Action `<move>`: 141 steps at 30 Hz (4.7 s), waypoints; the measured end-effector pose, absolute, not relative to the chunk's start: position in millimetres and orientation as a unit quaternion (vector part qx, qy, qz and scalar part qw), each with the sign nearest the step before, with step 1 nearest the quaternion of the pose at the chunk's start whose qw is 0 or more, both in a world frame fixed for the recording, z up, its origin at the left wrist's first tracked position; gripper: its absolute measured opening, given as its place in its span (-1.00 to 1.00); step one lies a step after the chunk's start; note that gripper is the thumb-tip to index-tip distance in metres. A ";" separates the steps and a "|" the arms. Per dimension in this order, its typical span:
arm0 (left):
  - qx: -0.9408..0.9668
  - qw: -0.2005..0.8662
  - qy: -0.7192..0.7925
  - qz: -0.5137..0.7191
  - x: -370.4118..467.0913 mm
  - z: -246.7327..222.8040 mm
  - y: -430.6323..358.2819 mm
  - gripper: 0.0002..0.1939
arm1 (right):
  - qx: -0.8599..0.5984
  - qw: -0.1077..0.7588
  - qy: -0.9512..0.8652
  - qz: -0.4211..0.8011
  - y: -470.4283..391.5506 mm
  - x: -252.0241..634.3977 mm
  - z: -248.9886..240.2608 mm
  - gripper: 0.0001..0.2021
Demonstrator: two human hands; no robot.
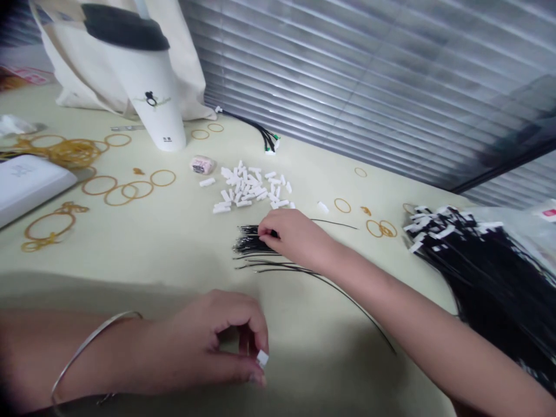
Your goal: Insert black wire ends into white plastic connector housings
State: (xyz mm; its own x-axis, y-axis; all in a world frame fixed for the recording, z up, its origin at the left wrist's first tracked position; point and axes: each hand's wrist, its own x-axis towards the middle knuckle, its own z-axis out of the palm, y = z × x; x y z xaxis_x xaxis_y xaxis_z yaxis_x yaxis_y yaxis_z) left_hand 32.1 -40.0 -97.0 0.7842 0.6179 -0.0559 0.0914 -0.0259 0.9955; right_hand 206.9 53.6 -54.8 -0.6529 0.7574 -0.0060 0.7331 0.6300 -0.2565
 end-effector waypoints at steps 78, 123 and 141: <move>0.448 0.737 0.346 0.370 35.9 -98.4 -19.3 -0.87 | -0.515 0.200 -0.805 0.218 -23.4 220.9 -41.7 -0.89; 0.445 0.741 0.343 0.367 38.0 -97.4 -18.6 -0.88 | -0.417 0.228 -0.874 0.101 -28.2 220.0 -43.2 -0.87; 0.419 0.756 0.341 0.370 36.8 -97.9 -19.8 -0.84 | -0.400 0.199 -0.894 0.036 -32.4 220.6 -45.8 -0.87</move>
